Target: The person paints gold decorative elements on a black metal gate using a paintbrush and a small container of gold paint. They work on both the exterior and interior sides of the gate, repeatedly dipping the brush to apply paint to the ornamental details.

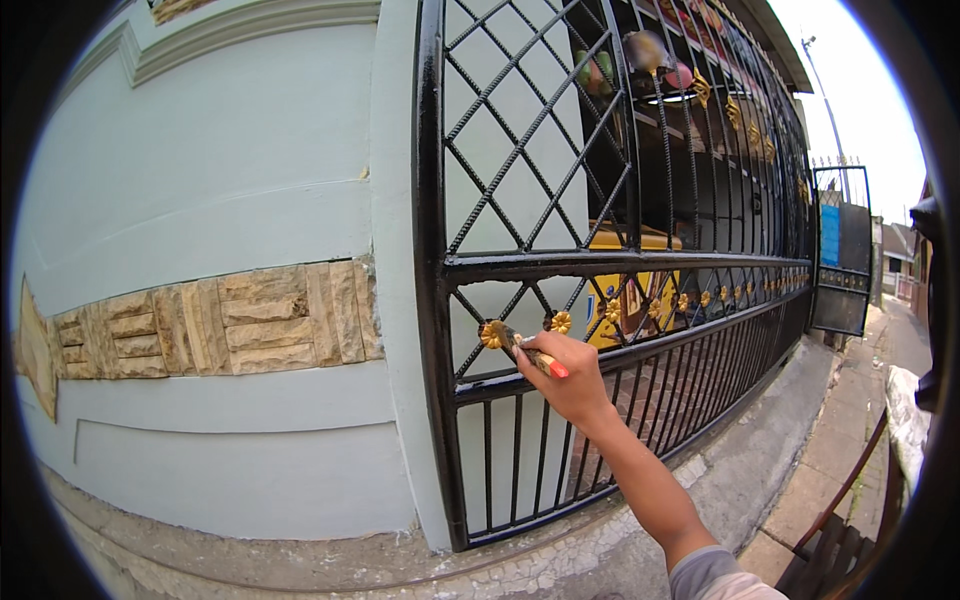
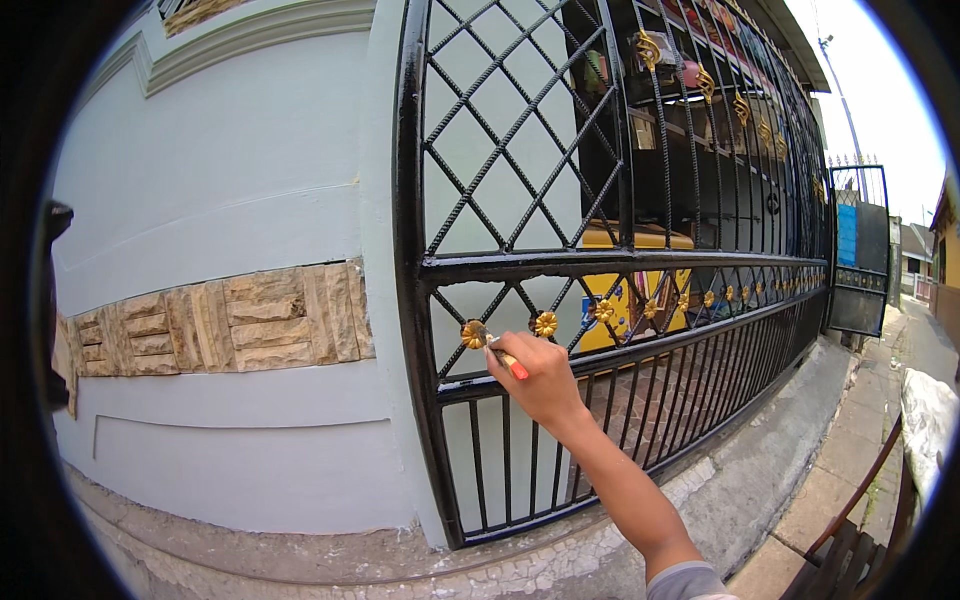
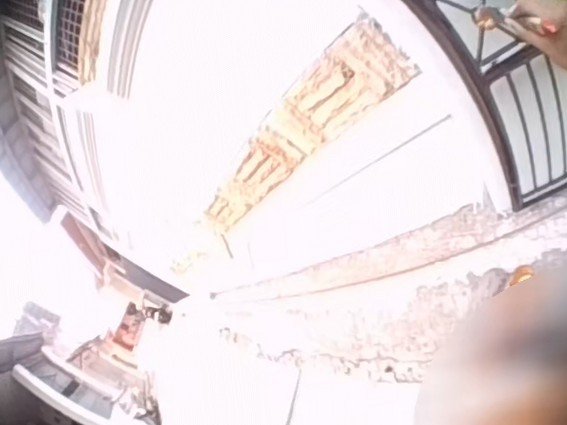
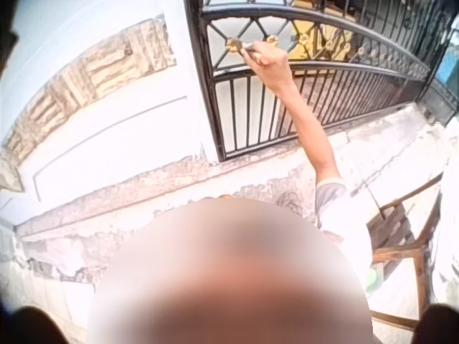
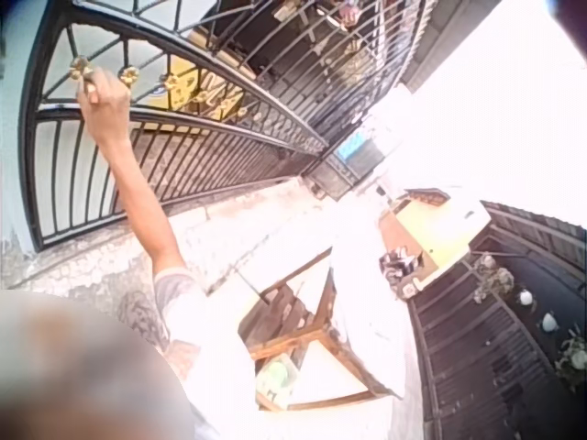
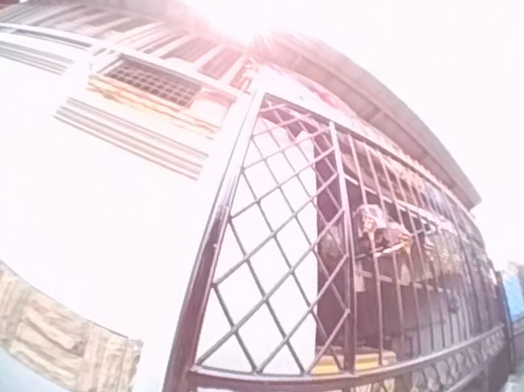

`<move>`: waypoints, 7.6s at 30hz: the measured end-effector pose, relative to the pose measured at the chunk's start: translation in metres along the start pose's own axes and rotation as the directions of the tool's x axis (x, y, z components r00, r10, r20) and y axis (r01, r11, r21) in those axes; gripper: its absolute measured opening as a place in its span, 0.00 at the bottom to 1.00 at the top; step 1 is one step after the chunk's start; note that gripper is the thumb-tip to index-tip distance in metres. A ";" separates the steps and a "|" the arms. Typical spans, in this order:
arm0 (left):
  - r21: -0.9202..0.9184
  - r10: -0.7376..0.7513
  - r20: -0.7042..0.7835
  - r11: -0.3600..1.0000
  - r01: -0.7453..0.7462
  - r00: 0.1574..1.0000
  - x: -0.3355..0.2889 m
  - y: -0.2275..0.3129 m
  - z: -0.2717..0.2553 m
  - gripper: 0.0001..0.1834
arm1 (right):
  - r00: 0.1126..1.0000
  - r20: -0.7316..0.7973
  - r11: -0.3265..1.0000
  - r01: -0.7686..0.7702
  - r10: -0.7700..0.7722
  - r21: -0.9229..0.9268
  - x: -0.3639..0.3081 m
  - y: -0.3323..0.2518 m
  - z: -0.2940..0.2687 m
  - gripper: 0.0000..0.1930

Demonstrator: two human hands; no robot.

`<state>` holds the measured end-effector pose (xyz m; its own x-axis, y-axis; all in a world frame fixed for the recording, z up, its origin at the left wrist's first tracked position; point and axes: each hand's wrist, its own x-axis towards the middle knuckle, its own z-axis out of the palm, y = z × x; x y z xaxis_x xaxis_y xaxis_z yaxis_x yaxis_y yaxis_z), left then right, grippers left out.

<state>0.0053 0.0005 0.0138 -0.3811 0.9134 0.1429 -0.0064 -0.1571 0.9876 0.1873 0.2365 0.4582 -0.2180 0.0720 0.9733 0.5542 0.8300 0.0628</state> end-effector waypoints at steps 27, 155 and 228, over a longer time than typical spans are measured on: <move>0.003 0.024 0.008 1.000 -0.024 1.000 0.001 -0.008 -0.001 0.39 | 0.849 -0.023 0.788 -0.479 0.528 0.386 0.006 0.027 0.012 0.12; -0.050 -0.009 0.051 0.999 0.012 0.999 -0.001 0.012 -0.003 0.41 | 0.780 0.588 0.977 0.159 -0.212 0.140 0.042 0.028 -0.035 0.11; -0.089 0.020 0.020 0.996 -0.018 1.000 -0.001 -0.013 -0.003 0.41 | 0.968 -0.046 0.962 -0.237 0.245 0.133 -0.005 0.041 -0.021 0.06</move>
<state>0.0033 0.0012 0.0003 -0.3627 0.9174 0.1636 -0.0821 -0.2064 0.9750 0.2283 0.2584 0.4607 -0.0384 0.2478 0.9680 0.4780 0.8553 -0.2000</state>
